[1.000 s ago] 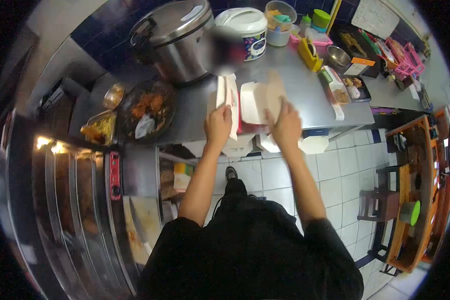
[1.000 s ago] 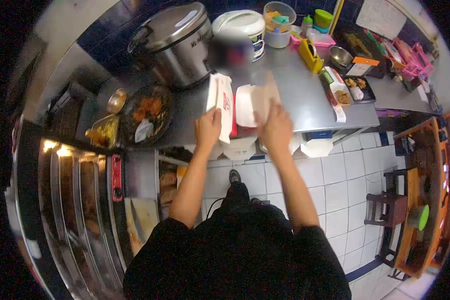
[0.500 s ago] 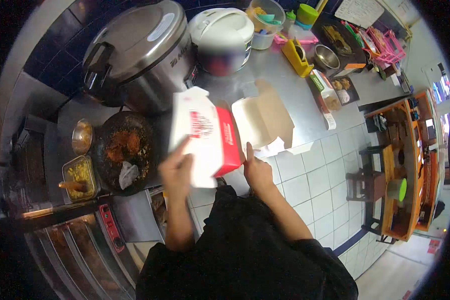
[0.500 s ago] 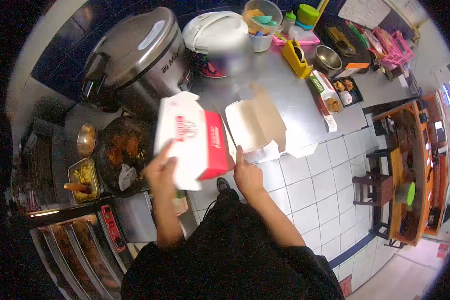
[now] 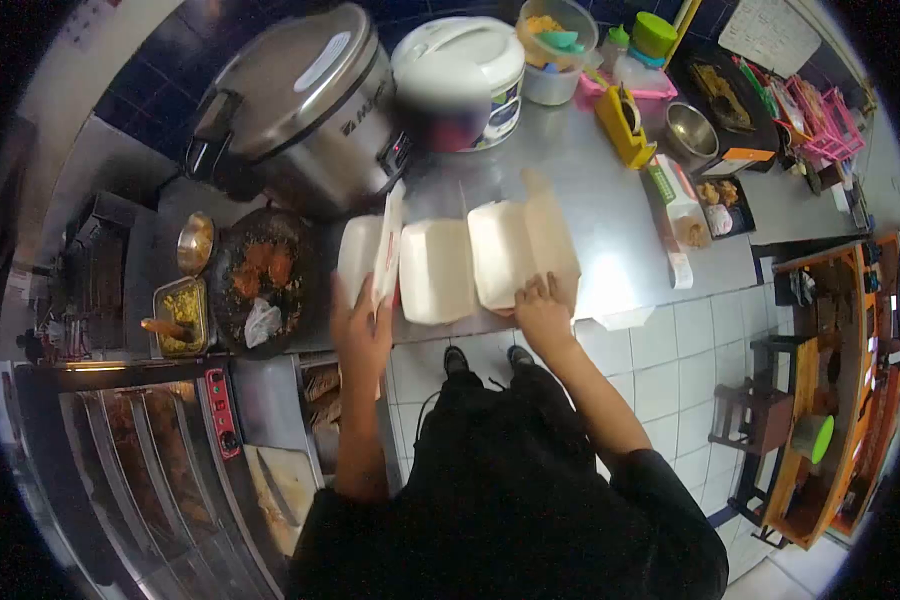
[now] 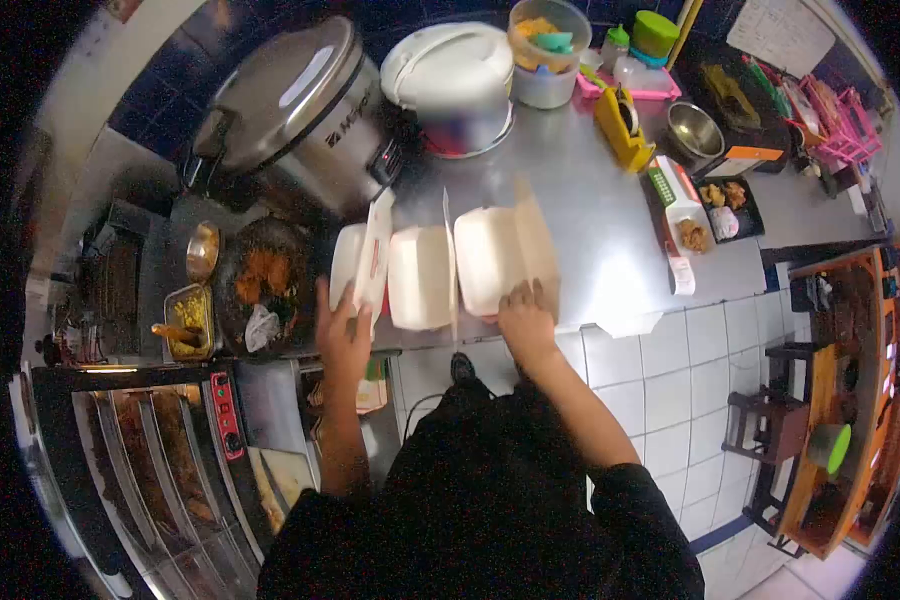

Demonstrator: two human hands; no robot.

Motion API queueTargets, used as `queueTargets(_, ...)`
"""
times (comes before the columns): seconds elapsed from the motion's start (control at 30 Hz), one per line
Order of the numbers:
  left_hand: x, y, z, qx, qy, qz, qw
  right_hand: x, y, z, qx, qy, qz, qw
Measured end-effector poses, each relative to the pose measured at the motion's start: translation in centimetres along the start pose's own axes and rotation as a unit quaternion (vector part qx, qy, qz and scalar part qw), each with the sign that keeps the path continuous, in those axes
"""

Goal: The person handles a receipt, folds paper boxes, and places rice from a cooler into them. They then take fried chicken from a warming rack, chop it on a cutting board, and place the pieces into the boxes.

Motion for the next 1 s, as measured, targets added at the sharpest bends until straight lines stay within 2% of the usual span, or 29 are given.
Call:
queueTargets(0.03, -0.5, 1.5, 2.7, -0.005, -0.009, 0.041, 0.999, 0.4, -0.3, 1.0, -0.001, -0.002, 0.012, 1.0)
queueTargets(0.07, -1.4, 2.6, 5.6, -0.009, -0.018, 0.082, 0.996, 1.0, -0.9, 1.5, 0.044, 0.012, -0.079, 0.996)
queueTargets(0.1, -3.5, 1.7, 8.5, -0.132, -0.013, 0.003, 0.991, 0.7, -1.8, 1.9, 0.093, 0.027, -0.177, 0.98)
queueTargets(0.13, -5.3, 0.3, 11.9, -0.25, -0.002, -0.083, 0.965, 0.4, -1.7, 2.4, 0.085, 0.056, -0.09, 0.991)
queueTargets(0.17, -5.2, -1.5, 15.6, -0.22, 0.026, -0.178, 0.959, 0.0, -1.9, 2.8, 0.094, 0.061, -0.096, 0.989)
queueTargets(0.2, -6.7, -4.9, 16.3, -0.223, 0.037, -0.191, 0.955, 0.1, -1.9, 3.1, 0.107, 0.08, -0.114, 0.985)
queueTargets(0.27, -8.6, -11.4, 15.0, -0.033, 0.034, -0.253, 0.966, 0.2, -1.3, 4.0, 0.131, 0.122, -0.134, 0.975)
queueTargets(0.3, -9.0, -13.6, 14.0, -0.027, 0.036, -0.251, 0.967, 0.3, -0.8, 4.4, 0.135, 0.127, -0.13, 0.974)
queueTargets(0.37, -8.6, -15.5, 13.1, 0.024, -0.043, -0.126, 0.991, 0.6, -0.5, 5.2, 0.163, 0.116, -0.184, 0.962)
queueTargets(0.4, -8.4, -16.1, 12.6, 0.028, -0.042, -0.123, 0.991, 0.7, -0.9, 5.3, 0.163, 0.121, -0.181, 0.962)
queueTargets(0.47, -8.2, -16.3, 12.6, -0.002, -0.113, -0.091, 0.989, 0.9, -1.6, 5.3, 0.16, 0.146, -0.159, 0.963)
queueTargets(0.5, -8.3, -16.4, 12.6, 0.001, -0.108, -0.091, 0.99, 0.9, -1.8, 5.5, 0.161, 0.152, -0.16, 0.962)
queueTargets(0.57, -8.4, -15.6, 11.7, -0.026, -0.029, -0.019, 0.999, 1.4, -2.0, 5.8, 0.158, 0.144, -0.132, 0.968)
queueTargets(0.6, -8.5, -15.8, 11.6, -0.019, -0.022, -0.019, 0.999, 1.5, -2.1, 5.6, 0.162, 0.153, -0.133, 0.966)
queueTargets(0.67, -9.0, -16.5, 10.6, -0.086, 0.102, 0.013, 0.991, 1.8, -2.0, 5.3, 0.181, 0.171, -0.121, 0.961)
queueTargets(0.7, -9.2, -17.0, 10.5, -0.079, 0.113, 0.025, 0.99, 2.2, -2.0, 5.0, 0.178, 0.188, -0.12, 0.958)
queueTargets(0.77, -9.8, -19.0, 11.9, -0.072, -0.003, -0.039, 0.997, 2.1, -1.9, 4.3, 0.185, 0.207, -0.13, 0.952)
queueTargets(0.83, -10.1, -20.1, 11.7, -0.131, 0.004, -0.032, 0.991, 2.3, -2.0, 4.3, 0.127, 0.18, -0.168, 0.961)
queueTargets(0.87, -11.0, -22.1, 10.9, -0.155, 0.042, -0.081, 0.984, 2.5, -3.9, 4.2, 0.098, 0.204, -0.194, 0.954)
queueTargets(0.9, -10.8, -22.3, 10.8, -0.152, 0.066, -0.136, 0.977, 2.7, -2.5, 4.1, 0.101, 0.22, -0.195, 0.951)
queueTargets(0.97, -10.6, -20.1, 10.9, -0.36, 0.233, -0.061, 0.901, 2.8, -4.3, 4.7, 0.112, 0.26, -0.158, 0.946)
queueTargets(1.0, -11.3, -17.8, 11.3, -0.35, 0.25, -0.088, 0.899, 3.0, -4.7, 4.8, 0.118, 0.279, -0.132, 0.944)
Point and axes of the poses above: each hand's wrist, its own x-axis towards the middle knuckle, its own y-axis out of the back of the hand, z = x × y, the point moved 5 cm from there along x, towards the middle knuckle, and after that the axes turned 4 degrees about -x, right-handed, at the moved point
